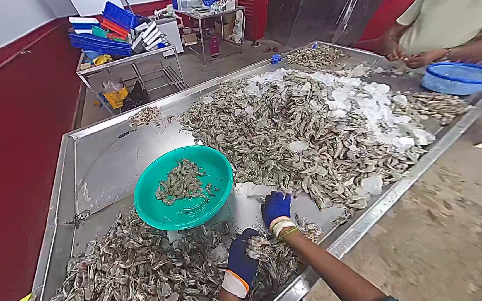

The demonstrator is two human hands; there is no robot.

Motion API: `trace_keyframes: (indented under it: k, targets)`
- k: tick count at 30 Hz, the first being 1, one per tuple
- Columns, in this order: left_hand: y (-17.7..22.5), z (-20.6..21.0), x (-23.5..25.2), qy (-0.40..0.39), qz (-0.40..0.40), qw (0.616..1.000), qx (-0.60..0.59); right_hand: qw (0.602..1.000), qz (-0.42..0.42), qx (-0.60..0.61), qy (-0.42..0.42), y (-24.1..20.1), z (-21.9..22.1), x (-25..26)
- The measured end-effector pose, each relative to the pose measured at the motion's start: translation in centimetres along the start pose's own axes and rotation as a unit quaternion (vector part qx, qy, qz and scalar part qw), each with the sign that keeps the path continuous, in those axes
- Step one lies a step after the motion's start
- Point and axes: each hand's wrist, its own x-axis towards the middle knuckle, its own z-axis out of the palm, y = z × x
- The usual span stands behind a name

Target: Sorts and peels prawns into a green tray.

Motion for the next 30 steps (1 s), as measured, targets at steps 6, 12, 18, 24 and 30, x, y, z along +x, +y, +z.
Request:
trace_keyframes:
  k: [6,12,18,24,30]
  targets:
    - [-0.8,-1.4,-0.2,0.067,-0.029,0.993,0.093,0.976,-0.176,-0.062,-0.112,-2.2,1.3,-7.8]
    - [1.7,0.7,0.6,-0.053,-0.131,0.973,0.184,0.99,-0.052,0.023,-0.13,-0.7,-2.0,-11.7]
    - [4.1,1.5,0.7,-0.165,-0.2,0.927,0.27,0.989,-0.107,-0.012,-0.106,1.7,-1.1,-11.6]
    - [0.5,-1.6,-0.2,-0.114,-0.101,0.986,0.066,0.977,-0.017,-0.054,-0.207,5.9,-4.5,-6.3]
    - [-1.1,0.0,-0.2,-0.02,0.003,0.999,-0.039,0.988,0.131,0.037,-0.07,-1.4,-2.6,0.8]
